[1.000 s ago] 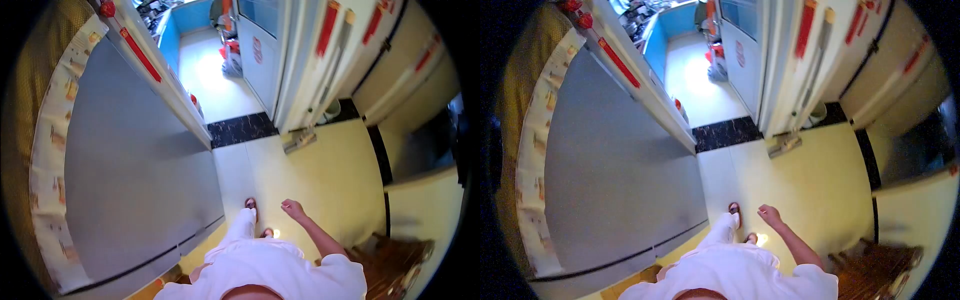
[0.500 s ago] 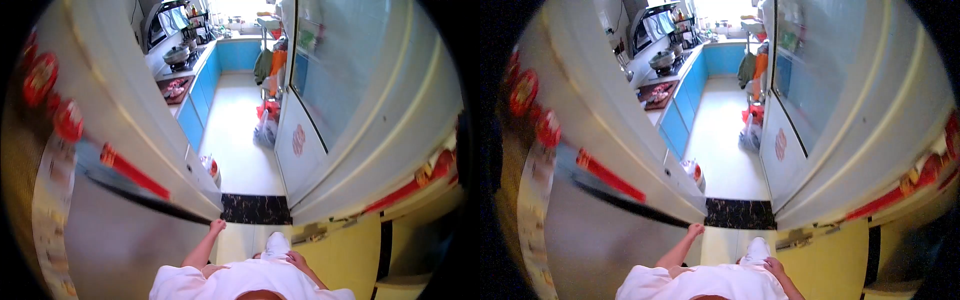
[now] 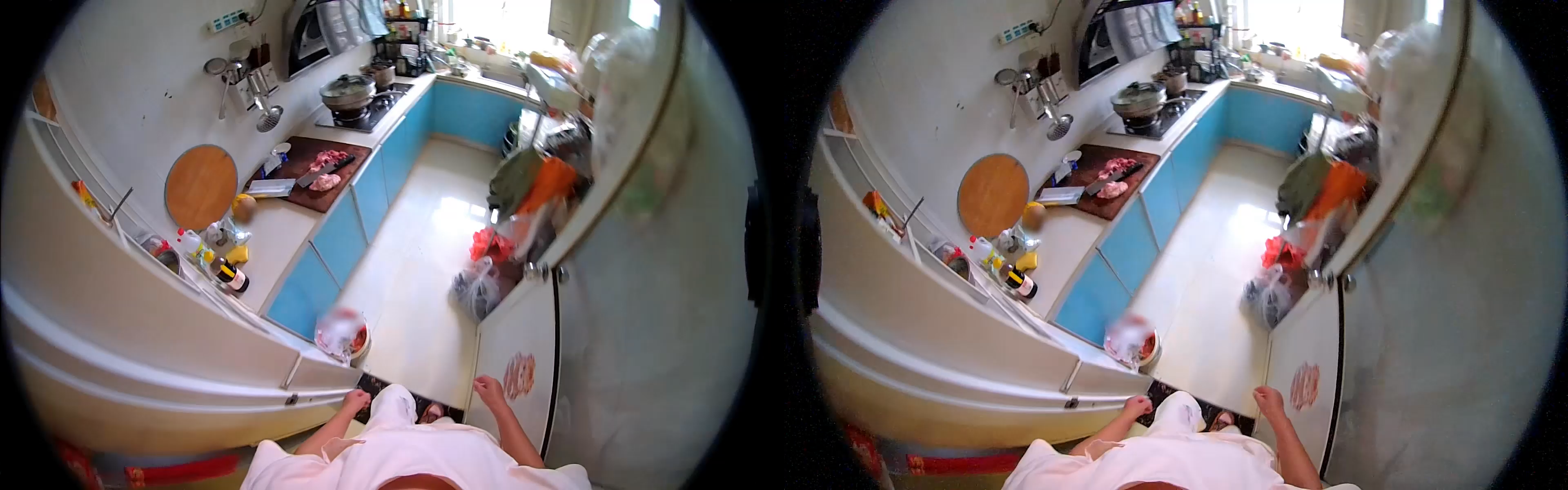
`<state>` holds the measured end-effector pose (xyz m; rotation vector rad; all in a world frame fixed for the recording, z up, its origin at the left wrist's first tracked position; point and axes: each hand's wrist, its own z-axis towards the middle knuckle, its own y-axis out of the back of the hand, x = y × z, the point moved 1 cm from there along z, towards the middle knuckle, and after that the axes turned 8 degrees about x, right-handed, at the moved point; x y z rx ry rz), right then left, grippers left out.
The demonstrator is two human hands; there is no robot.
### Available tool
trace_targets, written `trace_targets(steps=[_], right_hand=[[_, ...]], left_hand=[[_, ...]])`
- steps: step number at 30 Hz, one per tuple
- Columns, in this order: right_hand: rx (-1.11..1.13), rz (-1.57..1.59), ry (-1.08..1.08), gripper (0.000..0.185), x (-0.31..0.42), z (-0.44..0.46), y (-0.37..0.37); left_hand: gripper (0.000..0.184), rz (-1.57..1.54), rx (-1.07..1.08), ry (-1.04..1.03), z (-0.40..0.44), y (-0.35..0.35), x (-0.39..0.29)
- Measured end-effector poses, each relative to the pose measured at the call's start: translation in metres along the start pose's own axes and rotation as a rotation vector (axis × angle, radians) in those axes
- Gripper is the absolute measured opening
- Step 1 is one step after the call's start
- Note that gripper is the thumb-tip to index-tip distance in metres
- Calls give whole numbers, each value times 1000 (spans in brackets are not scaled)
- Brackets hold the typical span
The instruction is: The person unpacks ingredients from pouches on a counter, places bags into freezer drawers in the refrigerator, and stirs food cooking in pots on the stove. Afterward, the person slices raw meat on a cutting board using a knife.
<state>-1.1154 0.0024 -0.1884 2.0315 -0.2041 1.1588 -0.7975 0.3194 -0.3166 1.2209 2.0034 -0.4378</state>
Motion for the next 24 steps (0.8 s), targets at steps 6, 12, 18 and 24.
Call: trace_targets(steps=[6,12,18,24], right_hand=[[143,-68,169,18,113,208,41],[173,36,-94,19,52,320,47],[41,119,-312,23,55,409,80],[94,383,-175,17,95,615,130]], left_hand=[[17,40,-54,219,89,49,-74],[35,379,63,287,259,114,-218],[29,202,-3,-14,410,148,-407],[27,210,53,-343,515,111,-587]])
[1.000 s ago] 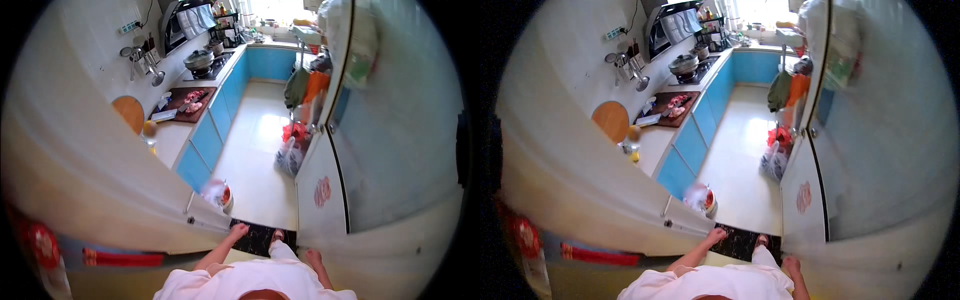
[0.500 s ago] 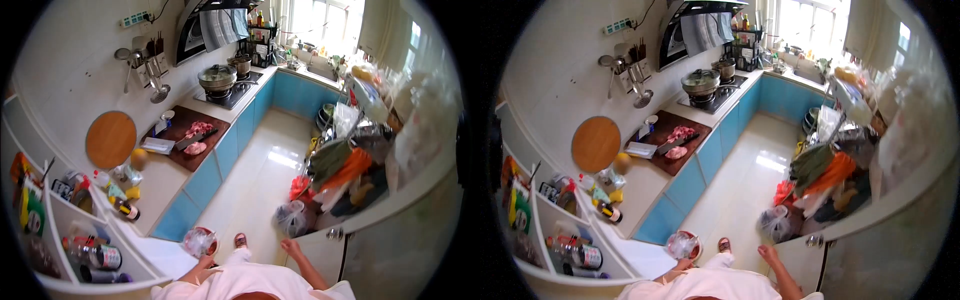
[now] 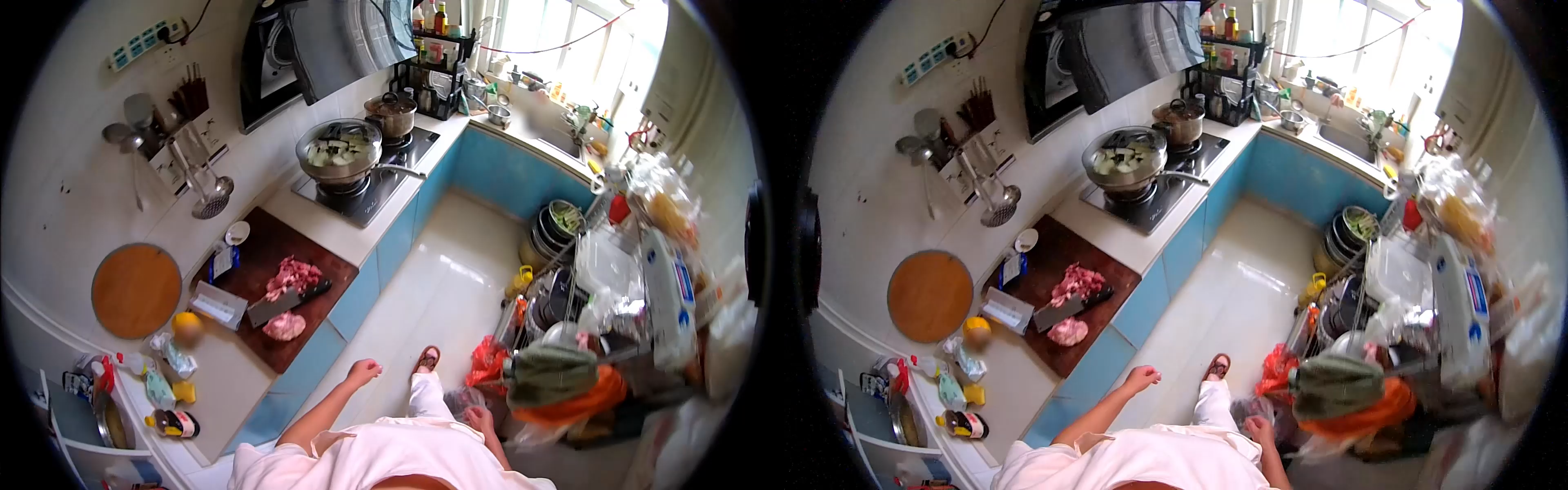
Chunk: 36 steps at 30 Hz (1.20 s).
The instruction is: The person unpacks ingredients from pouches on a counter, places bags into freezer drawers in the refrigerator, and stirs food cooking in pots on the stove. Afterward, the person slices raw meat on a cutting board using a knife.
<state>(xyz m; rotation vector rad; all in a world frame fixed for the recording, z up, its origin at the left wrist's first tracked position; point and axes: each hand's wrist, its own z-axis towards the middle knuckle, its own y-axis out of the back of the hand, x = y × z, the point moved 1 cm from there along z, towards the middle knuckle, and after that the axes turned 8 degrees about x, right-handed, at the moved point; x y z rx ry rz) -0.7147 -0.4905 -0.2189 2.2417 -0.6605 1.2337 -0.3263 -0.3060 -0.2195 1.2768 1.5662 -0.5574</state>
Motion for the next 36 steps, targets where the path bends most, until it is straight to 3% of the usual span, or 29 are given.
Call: trace_targets(steps=[4,5,8,11,15,18,21,23,25,27,30,33,35,36], right_hand=[[52,25,135,13,121,160,29],[99,-38,274,14,165,191,39],[141,-298,325,15,258,289,66],[210,-317,431,15,358,348,79],[315,-337,444,16,413,439,87],[376,-384,415,16,440,492,97],[375,-394,344,17,438,549,119],[375,-333,266,16,448,578,137],[376,-287,206,16,457,603,152],[365,-356,174,16,463,627,169],[408,-277,125,17,471,667,186],[530,-266,40,17,454,727,200],[645,-314,50,14,497,758,204],[681,-510,142,15,516,783,207]], left_hand=[[25,163,-3,-121,76,7,-120],[24,129,-15,-129,93,15,-153],[19,-3,-17,-151,168,44,-221],[15,-294,-84,-289,220,95,-340],[10,-56,-298,-652,326,201,-451],[11,30,-458,-698,433,284,-512],[19,225,-676,-754,571,375,-533],[33,402,-736,-608,634,421,-556],[40,571,-815,-758,703,459,-560],[40,709,-848,-744,754,486,-562],[41,883,-688,-621,798,506,-561],[30,822,-576,-429,806,506,-577],[16,795,-661,-509,819,501,-576],[15,855,-656,-487,824,505,-573]])
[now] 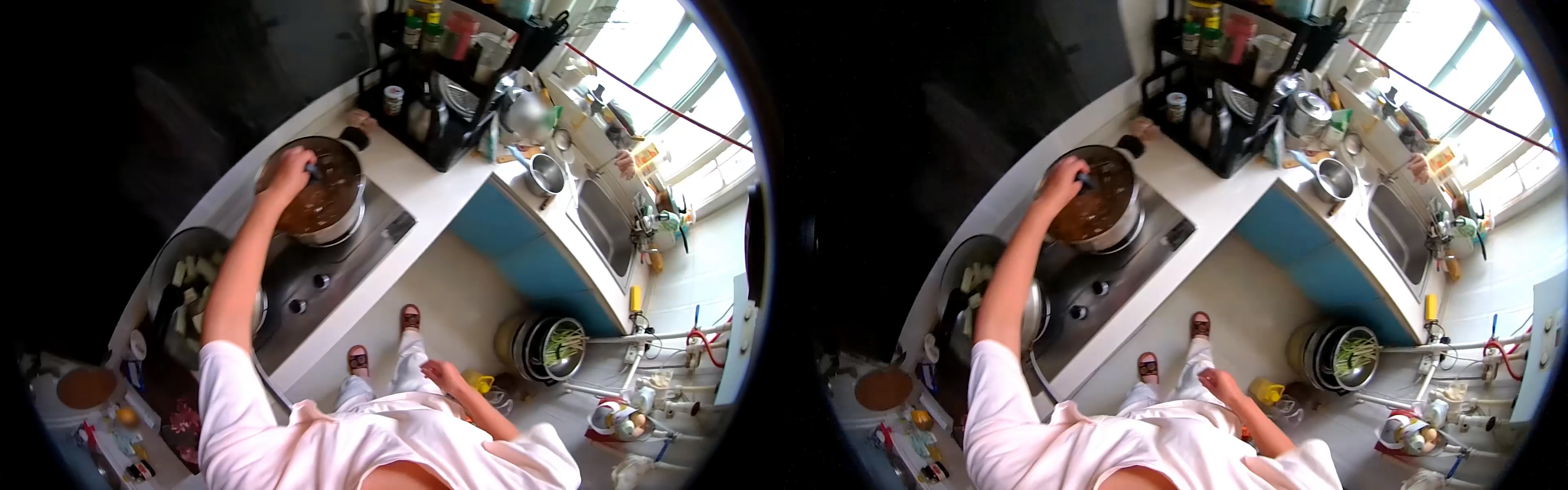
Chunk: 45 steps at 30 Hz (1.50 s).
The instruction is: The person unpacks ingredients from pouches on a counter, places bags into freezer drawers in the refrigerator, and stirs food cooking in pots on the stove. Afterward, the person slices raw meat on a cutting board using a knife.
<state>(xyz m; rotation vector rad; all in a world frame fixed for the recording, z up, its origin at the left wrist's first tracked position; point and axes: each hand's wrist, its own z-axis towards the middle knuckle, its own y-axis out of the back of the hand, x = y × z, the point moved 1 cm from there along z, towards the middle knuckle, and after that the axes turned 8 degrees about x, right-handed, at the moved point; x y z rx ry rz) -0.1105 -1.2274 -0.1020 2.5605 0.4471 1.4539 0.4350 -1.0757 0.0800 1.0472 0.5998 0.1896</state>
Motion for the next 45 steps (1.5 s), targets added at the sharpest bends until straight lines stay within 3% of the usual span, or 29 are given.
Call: trace_targets(steps=[1,3,5,7,9,11,13,15,16,17,18,19,20,21,22,23,24,26,28,29,31,33,35,37,41,43,45], right_hand=[[50,-202,28,16,1,15,21],[14,-284,148,21,2,42,67],[-13,-244,153,19,8,61,116],[-68,-66,134,16,0,76,152],[-15,-80,86,13,4,83,185],[32,-117,74,12,0,90,203],[52,-62,104,10,-2,96,219],[40,90,161,9,-6,98,238],[-62,516,-24,8,-15,100,256],[-171,869,10,26,1,96,284],[-387,907,67,26,11,94,313],[-509,724,215,22,-9,95,354],[-729,-163,301,18,5,86,393],[-838,-171,83,19,-6,76,433],[-948,-147,106,21,-1,67,468],[-1094,-294,87,24,-18,65,505],[-1199,-407,125,29,-40,65,541],[-1266,-678,-68,36,-55,63,590],[-1245,-762,-160,38,-87,72,626],[-1242,-687,-300,37,-88,79,631],[-1109,-472,-384,44,-148,104,671],[-975,-488,-332,42,-189,124,693],[-836,142,-260,38,-203,145,702],[-869,452,-225,32,-172,152,691],[-836,383,-324,22,-195,158,724],[-843,514,-115,22,-199,150,731],[-873,559,-43,22,-174,128,720]], left_hand=[[14,63,32,2,2,-6,3],[15,13,64,18,8,-2,2],[16,-94,95,59,5,10,1],[17,-108,-15,152,4,36,-10],[20,-275,-78,373,3,60,-16],[24,-623,-12,535,-5,74,9],[22,-1393,-321,751,-39,61,66],[26,-1067,-403,810,-47,70,67],[29,-909,-436,829,-49,70,64],[29,-860,-359,833,-48,73,54],[29,-812,-281,834,-44,80,39],[29,-768,-202,830,-43,81,27],[26,-830,-220,863,-51,81,30],[27,-913,-227,882,-61,80,41],[27,-562,-131,991,-69,80,50],[27,-874,-257,859,-53,80,16],[27,-821,-261,781,-61,76,27],[27,-786,-229,731,-54,79,16],[26,-793,-233,728,-54,78,16],[27,-810,-244,736,-58,79,20],[28,-857,-270,739,-60,75,24],[28,-881,-331,750,-62,81,10],[29,-838,-392,814,-68,81,9],[29,-855,-414,806,-66,83,-1],[28,-1013,-470,816,-66,84,3],[25,-1009,-491,856,-62,83,-4],[20,-1026,-523,848,-63,83,-6]])
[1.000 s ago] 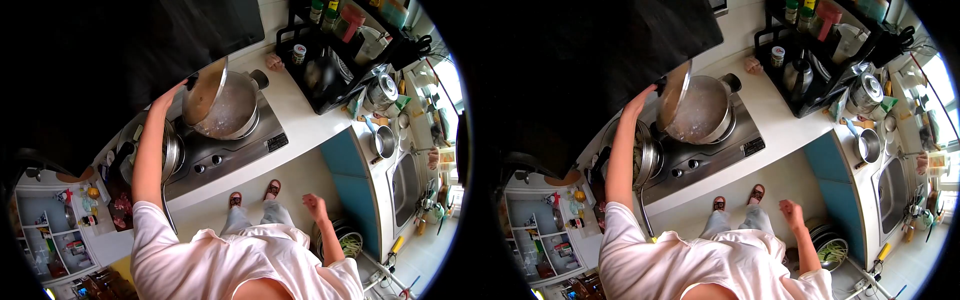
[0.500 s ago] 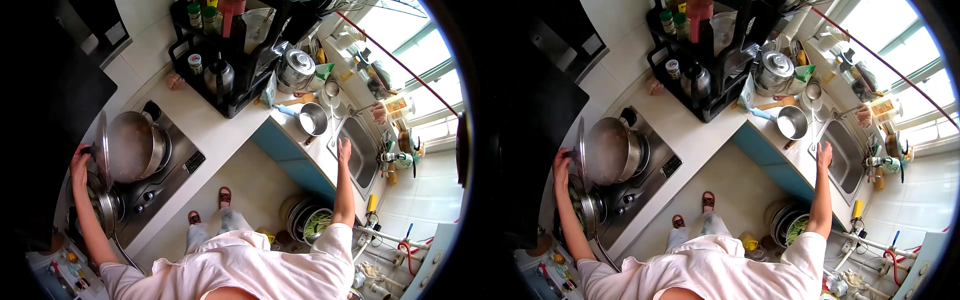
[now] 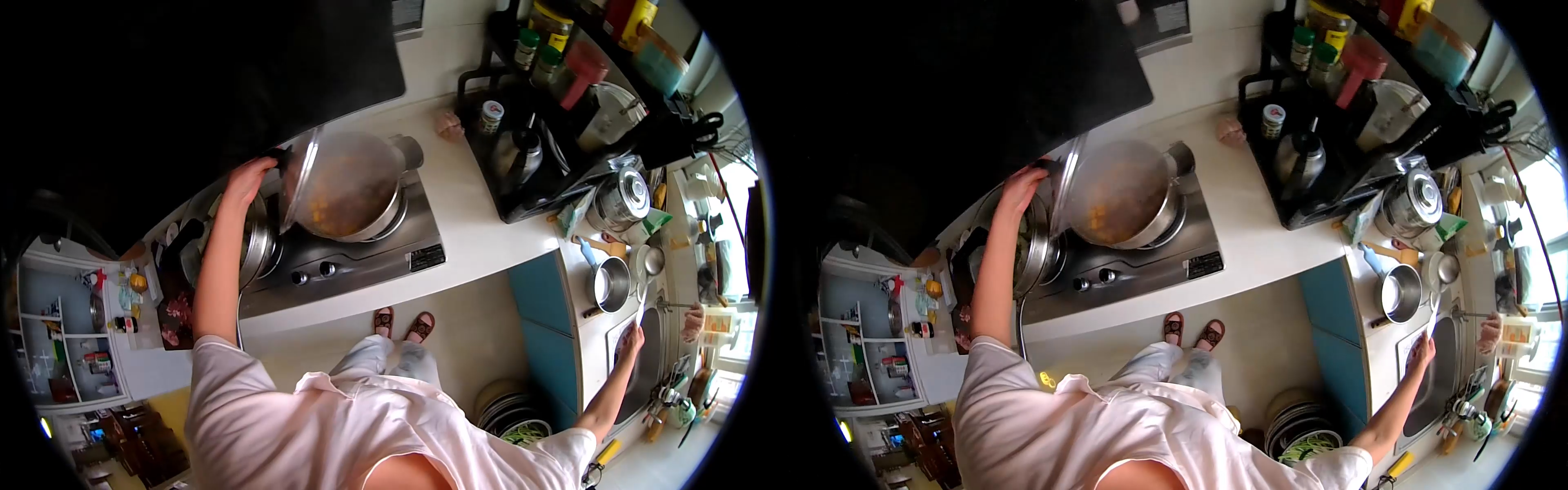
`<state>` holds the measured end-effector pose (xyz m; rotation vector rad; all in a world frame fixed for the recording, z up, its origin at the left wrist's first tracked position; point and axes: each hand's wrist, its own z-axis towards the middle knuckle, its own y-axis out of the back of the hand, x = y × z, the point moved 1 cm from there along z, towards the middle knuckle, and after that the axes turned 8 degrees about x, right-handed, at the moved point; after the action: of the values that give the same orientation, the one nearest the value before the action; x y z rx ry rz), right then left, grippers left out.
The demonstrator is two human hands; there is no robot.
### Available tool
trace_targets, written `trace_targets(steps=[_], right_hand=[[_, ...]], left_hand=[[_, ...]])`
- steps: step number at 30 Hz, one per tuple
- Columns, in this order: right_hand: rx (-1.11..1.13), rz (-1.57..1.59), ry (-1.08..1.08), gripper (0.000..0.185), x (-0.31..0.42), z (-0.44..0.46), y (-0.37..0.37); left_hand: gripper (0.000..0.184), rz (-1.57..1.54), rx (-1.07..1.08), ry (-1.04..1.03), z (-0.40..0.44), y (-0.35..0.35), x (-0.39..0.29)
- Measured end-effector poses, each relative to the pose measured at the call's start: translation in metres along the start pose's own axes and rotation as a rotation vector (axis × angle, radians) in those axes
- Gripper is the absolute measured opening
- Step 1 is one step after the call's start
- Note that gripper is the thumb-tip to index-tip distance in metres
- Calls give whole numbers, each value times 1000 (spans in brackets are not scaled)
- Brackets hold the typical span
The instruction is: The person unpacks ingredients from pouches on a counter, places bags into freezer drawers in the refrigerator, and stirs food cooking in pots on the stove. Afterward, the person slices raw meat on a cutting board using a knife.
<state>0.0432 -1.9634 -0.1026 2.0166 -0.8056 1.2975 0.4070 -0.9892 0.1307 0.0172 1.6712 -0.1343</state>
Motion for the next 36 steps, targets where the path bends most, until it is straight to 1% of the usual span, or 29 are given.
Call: trace_targets(steps=[1,2,3,5,6,7,8,10,11,12,13,14,15,16,17,18,19,20,21,22,23,24,25,27,30,31,33,36], right_hand=[[-89,38,-40,20,12,-20,-5],[11,96,33,19,11,-33,2],[-47,120,-19,13,24,-62,-6],[173,250,126,10,34,-119,-15],[142,338,125,11,52,-168,-43],[111,427,124,13,66,-213,-72],[204,432,78,18,65,-236,-83],[619,313,113,27,101,-307,-130],[623,286,80,30,108,-332,-154],[626,258,47,32,113,-353,-176],[645,239,-7,31,114,-366,-197],[639,124,-48,30,126,-386,-228],[746,35,-66,30,138,-399,-254],[837,-172,23,28,156,-414,-285],[889,-307,112,26,162,-420,-311],[947,-301,199,25,158,-418,-336],[982,-496,332,27,154,-409,-359],[902,-858,726,34,178,-425,-394],[841,-1022,917,42,183,-426,-419],[829,-1129,1076,47,185,-423,-446],[788,-1298,1168,49,176,-413,-472],[763,-1478,1196,49,182,-415,-501],[771,-1525,1301,49,184,-415,-525],[758,-1676,1431,49,191,-425,-564],[700,-1733,1530,45,188,-429,-604],[681,-1757,1522,43,188,-429,-609],[644,-1803,1504,39,186,-429,-615],[658,-1897,1354,27,193,-435,-610]], left_hand=[[18,0,-1,-8,2,4,3],[17,2,-4,-15,3,6,5],[13,-50,-42,26,3,8,9],[11,-71,-14,-19,2,7,11],[11,-83,4,-43,2,10,12],[19,-95,30,12,12,30,27],[18,-84,6,34,9,31,27],[17,-61,-36,77,5,22,19],[14,-139,19,37,8,28,27],[12,-173,27,25,8,29,28],[10,-208,35,14,9,28,28],[10,-243,44,5,9,26,31],[10,-274,28,15,10,27,34],[11,-256,31,8,8,29,31],[12,-241,37,-3,7,30,32],[13,-225,43,-17,7,29,31],[14,-251,39,-32,7,27,30],[16,-274,33,-48,5,25,27],[17,-295,27,-63,3,25,25],[18,-302,29,-72,3,28,26],[20,-309,33,-78,2,29,25],[21,-318,38,-85,3,30,26],[21,-326,43,-94,3,30,26],[21,-341,52,-109,3,30,26],[23,-324,70,-60,4,31,23],[23,-321,82,-44,6,33,26],[24,-311,107,-10,11,38,32],[25,-286,94,-21,12,37,32]])
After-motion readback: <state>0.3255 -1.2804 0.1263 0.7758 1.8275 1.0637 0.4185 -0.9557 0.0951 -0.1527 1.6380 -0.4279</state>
